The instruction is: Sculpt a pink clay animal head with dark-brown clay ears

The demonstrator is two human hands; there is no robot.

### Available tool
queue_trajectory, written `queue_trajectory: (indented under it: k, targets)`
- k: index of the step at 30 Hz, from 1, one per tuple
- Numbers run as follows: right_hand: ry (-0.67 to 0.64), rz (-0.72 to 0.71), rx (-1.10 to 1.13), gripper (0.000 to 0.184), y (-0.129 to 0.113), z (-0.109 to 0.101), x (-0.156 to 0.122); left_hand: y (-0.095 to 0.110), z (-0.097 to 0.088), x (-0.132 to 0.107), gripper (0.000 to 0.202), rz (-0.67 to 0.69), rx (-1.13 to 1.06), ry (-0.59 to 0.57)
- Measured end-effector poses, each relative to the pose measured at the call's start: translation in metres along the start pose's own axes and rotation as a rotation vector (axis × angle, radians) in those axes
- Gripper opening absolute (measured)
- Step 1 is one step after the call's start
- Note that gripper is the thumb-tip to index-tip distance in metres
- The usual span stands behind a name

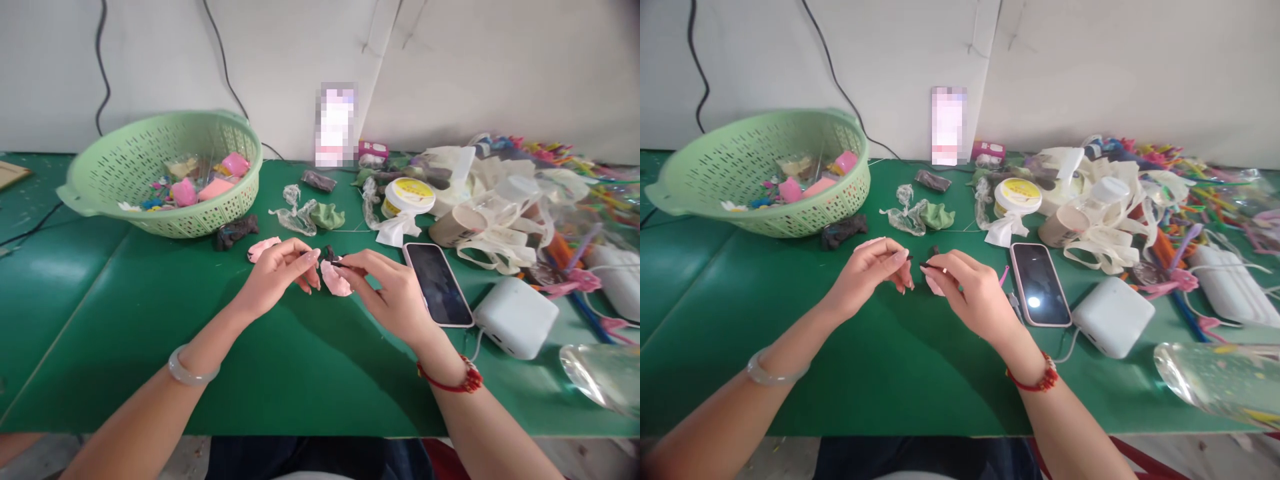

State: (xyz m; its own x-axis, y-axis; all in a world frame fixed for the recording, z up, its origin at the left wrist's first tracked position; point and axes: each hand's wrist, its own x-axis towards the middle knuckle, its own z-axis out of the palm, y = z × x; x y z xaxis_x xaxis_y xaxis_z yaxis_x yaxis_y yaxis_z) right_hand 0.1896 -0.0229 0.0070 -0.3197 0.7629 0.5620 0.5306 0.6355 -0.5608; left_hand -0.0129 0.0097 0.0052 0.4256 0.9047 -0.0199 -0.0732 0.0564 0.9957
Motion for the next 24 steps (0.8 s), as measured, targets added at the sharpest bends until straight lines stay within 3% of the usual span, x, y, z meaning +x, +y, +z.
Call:
queue_trajectory:
  k: [8, 16, 20, 24]
  targets:
    - [0.098, 0.212, 0.051, 0.009, 0.009, 0.008, 0.000, -0.013, -0.002, 0.004, 0.030, -0.025, 0.012, 0.099]
    - [0.044, 0.470, 0.346, 0.022, 0.001, 0.018, 0.014, -0.018, -0.002, 0.006, 0.033, 0.026, 0.032, 0.181]
    - [0.021, 0.324, 0.295, 0.015, -0.012, 0.024, 0.044, -0.022, -0.003, 0.009, 0.039, 0.005, -0.032, 0.275]
    - [-0.098, 0.138, 0.111, 0.020, -0.021, 0.048, 0.094, -0.027, -0.002, 0.013, 0.028, -0.006, -0.003, 0.333]
